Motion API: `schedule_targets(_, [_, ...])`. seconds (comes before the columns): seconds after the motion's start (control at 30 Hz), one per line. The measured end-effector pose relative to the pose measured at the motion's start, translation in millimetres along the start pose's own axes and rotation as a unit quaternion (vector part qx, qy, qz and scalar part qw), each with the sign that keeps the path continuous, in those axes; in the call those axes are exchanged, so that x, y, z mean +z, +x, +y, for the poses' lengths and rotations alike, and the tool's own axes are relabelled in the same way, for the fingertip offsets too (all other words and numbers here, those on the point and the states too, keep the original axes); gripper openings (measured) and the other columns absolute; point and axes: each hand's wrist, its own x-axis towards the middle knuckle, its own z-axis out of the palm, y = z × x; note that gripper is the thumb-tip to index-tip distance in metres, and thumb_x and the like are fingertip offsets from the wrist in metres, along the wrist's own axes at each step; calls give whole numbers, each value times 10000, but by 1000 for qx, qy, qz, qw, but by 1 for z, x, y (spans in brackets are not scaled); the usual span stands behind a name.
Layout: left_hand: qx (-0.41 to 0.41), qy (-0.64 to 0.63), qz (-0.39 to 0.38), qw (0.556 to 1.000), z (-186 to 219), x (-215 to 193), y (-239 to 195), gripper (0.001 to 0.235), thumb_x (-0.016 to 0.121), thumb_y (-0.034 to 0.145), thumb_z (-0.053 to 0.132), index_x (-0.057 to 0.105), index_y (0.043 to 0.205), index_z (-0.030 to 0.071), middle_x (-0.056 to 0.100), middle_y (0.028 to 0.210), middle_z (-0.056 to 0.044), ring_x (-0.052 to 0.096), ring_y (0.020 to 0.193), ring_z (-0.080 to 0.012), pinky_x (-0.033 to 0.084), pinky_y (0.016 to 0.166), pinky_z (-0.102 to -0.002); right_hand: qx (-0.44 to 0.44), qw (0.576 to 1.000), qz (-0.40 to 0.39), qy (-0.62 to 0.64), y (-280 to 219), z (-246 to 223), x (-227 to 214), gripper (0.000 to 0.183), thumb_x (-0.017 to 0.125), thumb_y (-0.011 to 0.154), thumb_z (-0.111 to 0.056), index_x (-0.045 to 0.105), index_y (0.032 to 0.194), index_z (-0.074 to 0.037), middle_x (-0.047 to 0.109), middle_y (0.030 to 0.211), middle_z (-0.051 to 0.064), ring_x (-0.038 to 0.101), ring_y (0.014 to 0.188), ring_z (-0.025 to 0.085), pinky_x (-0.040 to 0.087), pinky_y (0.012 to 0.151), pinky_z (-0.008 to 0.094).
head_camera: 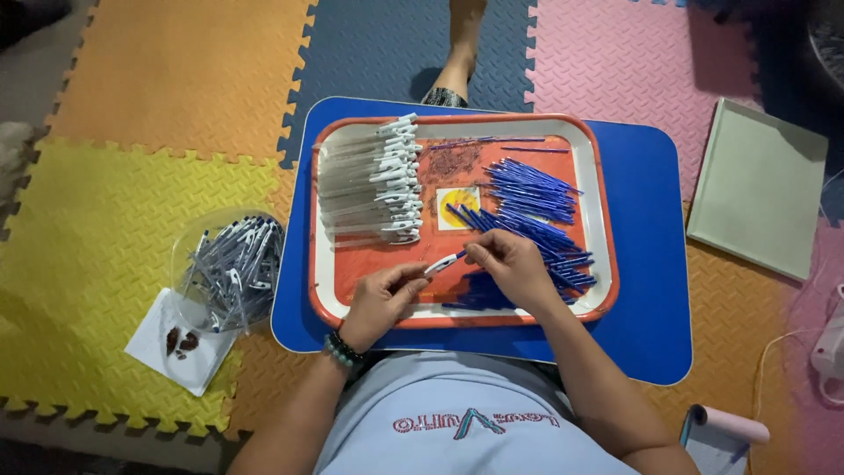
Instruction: The person sits on the floor and assembles pens by inserting blue ink cartridges into white plastic barrels. They pick up a barrel and a cartridge, insert the cartridge, and place the completed pen on a tray.
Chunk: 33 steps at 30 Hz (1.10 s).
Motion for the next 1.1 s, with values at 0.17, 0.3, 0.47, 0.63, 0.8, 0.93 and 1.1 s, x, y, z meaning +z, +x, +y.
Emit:
schedule_targets(0.17, [-168, -184, -86, 965, 19, -13, 0, 411, 628, 1150, 185, 705, 1523, 32, 861, 1154, -234, 850, 1011, -260, 732, 878, -360, 24, 999, 13, 28, 0, 2, -2, 130, 772, 1093, -168, 840, 1061, -62, 853, 813, 91, 705, 689, 149, 572, 656, 295])
schedule_targets(0.3, [-186, -204, -116, 954, 12, -17, -1, 417, 588, 1168, 192, 685, 1533, 14, 844, 1256, -267, 856, 998, -246, 729, 852, -318, 55, 997, 16, 54, 1, -7, -4, 145, 760, 1106, -148, 831, 1089, -23, 854, 839, 129, 729, 708, 178, 596, 681, 306])
schedule_targets(0.47, [-137, -131, -120, 975, 6, -15, 1, 386, 751, 1090, 141, 756, 1457, 18, 881, 984, -238, 854, 789, -220, 732, 701, -305, 53, 994, 4, 95, -1, -4, -2, 123, 797, 1064, -110, 836, 1092, 3, 846, 838, 160, 728, 721, 191, 629, 682, 312])
schedule_targets(0.63, [-111, -91, -130, 981, 0, -23, 1, 331, 700, 1116, 115, 791, 1422, 27, 880, 962, -198, 825, 737, -170, 708, 647, -295, 37, 990, 14, 136, 0, 9, -13, 77, 812, 1018, -18, 835, 1091, -10, 812, 812, 118, 711, 732, 166, 615, 670, 300])
schedule_targets(0.8, [-156, -59, -86, 982, 10, -33, 0, 371, 714, 1095, 153, 775, 1434, 16, 857, 833, -221, 802, 697, -205, 732, 672, -331, 19, 995, 93, 38, 3, 24, -34, 119, 858, 1024, -105, 873, 1135, -66, 837, 880, 127, 763, 805, 187, 621, 738, 351])
schedule_targets(0.93, [-142, -55, -62, 986, 12, -25, 4, 396, 735, 1084, 166, 765, 1458, 42, 892, 969, -237, 843, 723, -232, 747, 628, -376, -19, 992, 80, -92, 3, 35, -47, 163, 915, 954, -236, 914, 1108, -180, 861, 932, 127, 810, 893, 287, 624, 818, 413])
schedule_targets(1.1, [-172, -201, -9, 964, 13, -11, 6, 421, 705, 1095, 161, 701, 1484, 0, 844, 1012, -213, 704, 629, -139, 752, 629, -380, -178, 814, 259, -489, 36, 128, -103, 211, 941, 930, -236, 860, 1108, -315, 795, 1062, -81, 699, 1023, 201, 590, 851, 358])
